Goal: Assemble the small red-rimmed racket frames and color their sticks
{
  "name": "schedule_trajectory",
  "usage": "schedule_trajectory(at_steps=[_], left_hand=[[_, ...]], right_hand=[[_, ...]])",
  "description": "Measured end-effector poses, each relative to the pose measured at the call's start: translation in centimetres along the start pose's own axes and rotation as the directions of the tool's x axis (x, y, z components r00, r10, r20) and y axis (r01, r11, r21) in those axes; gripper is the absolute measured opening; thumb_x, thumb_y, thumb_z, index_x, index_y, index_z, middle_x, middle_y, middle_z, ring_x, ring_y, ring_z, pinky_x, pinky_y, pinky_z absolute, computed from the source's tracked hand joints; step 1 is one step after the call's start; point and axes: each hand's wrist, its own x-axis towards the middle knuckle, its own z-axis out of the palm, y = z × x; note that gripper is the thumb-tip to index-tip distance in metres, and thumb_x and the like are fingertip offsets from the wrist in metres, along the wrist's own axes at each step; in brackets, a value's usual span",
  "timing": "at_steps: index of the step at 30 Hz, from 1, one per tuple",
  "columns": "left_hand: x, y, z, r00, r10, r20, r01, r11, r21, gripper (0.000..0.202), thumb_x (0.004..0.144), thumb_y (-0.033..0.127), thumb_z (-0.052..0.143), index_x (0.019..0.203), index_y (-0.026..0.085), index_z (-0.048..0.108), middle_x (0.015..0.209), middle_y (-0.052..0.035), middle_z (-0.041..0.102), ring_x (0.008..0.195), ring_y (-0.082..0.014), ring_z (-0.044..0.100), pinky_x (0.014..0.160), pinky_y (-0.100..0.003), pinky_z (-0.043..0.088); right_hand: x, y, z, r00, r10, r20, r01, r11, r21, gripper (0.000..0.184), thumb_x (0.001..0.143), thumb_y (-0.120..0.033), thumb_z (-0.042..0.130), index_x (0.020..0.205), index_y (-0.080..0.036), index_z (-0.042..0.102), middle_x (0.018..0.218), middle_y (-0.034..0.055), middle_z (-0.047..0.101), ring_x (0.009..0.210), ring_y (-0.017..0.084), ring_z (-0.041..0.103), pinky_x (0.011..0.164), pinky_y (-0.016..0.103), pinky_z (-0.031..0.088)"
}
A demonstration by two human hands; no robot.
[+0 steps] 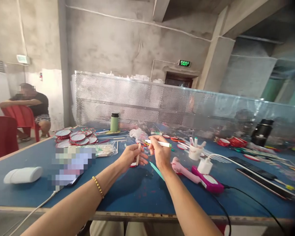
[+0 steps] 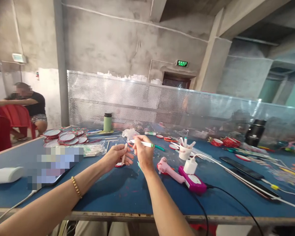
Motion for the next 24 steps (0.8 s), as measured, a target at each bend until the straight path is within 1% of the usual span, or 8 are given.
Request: schedule_trajectory(at_steps=[4,8,11,14,17,19,21,24], left_hand=[[-0.1,-0.2,-0.2,0.999,0.030,-0.015,-0.031,0.999,-0.023,0.013,0.094,0.024,0.052,0.092,0.012,0.055,0.075,-0.0120,0.072,0.061,-0.0194,0.072,0.057,-0.025,0.054],[-0.6,-0.1,-0.4,0.998,0.035,-0.056,-0.036,0.999,-0.021,0.019,0.093,0.031,0.055,0.100,0.013,0.057,0.076,-0.0122,0.073,0.062,-0.0195,0.072,0.060,-0.026,0.055],[-0.9,-0.1,-0.4,0.998,0.027,-0.062,-0.029,0.999,-0.029,0.017,0.095,0.027,0.050,0.104,0.014,0.055,0.075,-0.0122,0.072,0.063,-0.0203,0.073,0.059,-0.027,0.056],[-0.8,-0.3,-0.4,1.000,-0.005,-0.015,0.004,0.998,-0.060,0.011,0.091,0.022,0.053,0.098,0.013,0.054,0.075,-0.0131,0.072,0.065,-0.0220,0.073,0.062,-0.029,0.056],[-0.7,-0.7,-0.3,0.994,-0.061,0.092,0.066,0.997,-0.049,0.010,0.088,0.022,0.057,0.087,0.012,0.053,0.075,-0.0152,0.072,0.067,-0.0232,0.074,0.064,-0.030,0.057],[-0.6,-0.8,-0.2,0.989,-0.066,0.131,0.072,0.997,-0.036,0.014,0.088,0.025,0.058,0.083,0.012,0.054,0.075,-0.0155,0.072,0.068,-0.0232,0.074,0.065,-0.030,0.057],[-0.6,-0.8,-0.2,0.992,-0.055,0.115,0.059,0.998,-0.032,0.015,0.088,0.026,0.058,0.084,0.012,0.055,0.075,-0.0146,0.071,0.067,-0.0227,0.073,0.064,-0.030,0.057],[-0.6,-0.8,-0.3,0.996,-0.052,0.078,0.054,0.998,-0.022,0.013,0.087,0.024,0.058,0.087,0.011,0.057,0.074,-0.0128,0.071,0.064,-0.0220,0.073,0.061,-0.029,0.056]], right_hand=[[0.0,0.8,-0.6,0.999,0.035,0.002,-0.035,0.999,-0.014,0.019,0.076,-0.035,0.066,0.070,-0.018,0.061,0.049,-0.0053,0.057,0.035,0.007,0.045,0.036,0.020,0.033],[-0.5,0.7,-0.7,0.999,0.031,0.012,-0.031,1.000,0.000,0.021,0.079,-0.037,0.066,0.071,-0.018,0.062,0.052,-0.0045,0.059,0.037,0.009,0.049,0.040,0.022,0.039],[-1.1,0.5,-0.1,1.000,0.002,0.029,-0.002,1.000,-0.017,0.021,0.080,-0.038,0.066,0.072,-0.018,0.062,0.055,-0.0038,0.061,0.043,0.010,0.055,0.049,0.023,0.045],[-1.5,0.5,0.5,0.998,-0.022,0.062,0.026,0.997,-0.074,0.022,0.081,-0.039,0.065,0.071,-0.019,0.062,0.058,-0.0027,0.064,0.047,0.011,0.059,0.054,0.024,0.046],[-1.5,0.9,0.7,0.998,0.010,0.059,-0.004,0.996,-0.090,0.025,0.080,-0.041,0.065,0.069,-0.019,0.060,0.056,-0.0028,0.063,0.043,0.011,0.057,0.051,0.024,0.045],[-1.3,1.2,0.6,0.998,0.056,0.035,-0.053,0.996,-0.078,0.027,0.079,-0.042,0.065,0.066,-0.019,0.058,0.052,-0.0036,0.061,0.040,0.011,0.055,0.047,0.024,0.043],[-1.2,1.3,0.4,0.996,0.088,0.011,-0.087,0.994,-0.072,0.028,0.078,-0.042,0.065,0.065,-0.020,0.056,0.049,-0.0043,0.059,0.037,0.011,0.053,0.044,0.023,0.041],[-1.1,1.2,0.2,0.996,0.095,-0.004,-0.095,0.993,-0.064,0.026,0.078,-0.040,0.064,0.063,-0.020,0.055,0.047,-0.0045,0.058,0.035,0.011,0.051,0.042,0.023,0.040]])
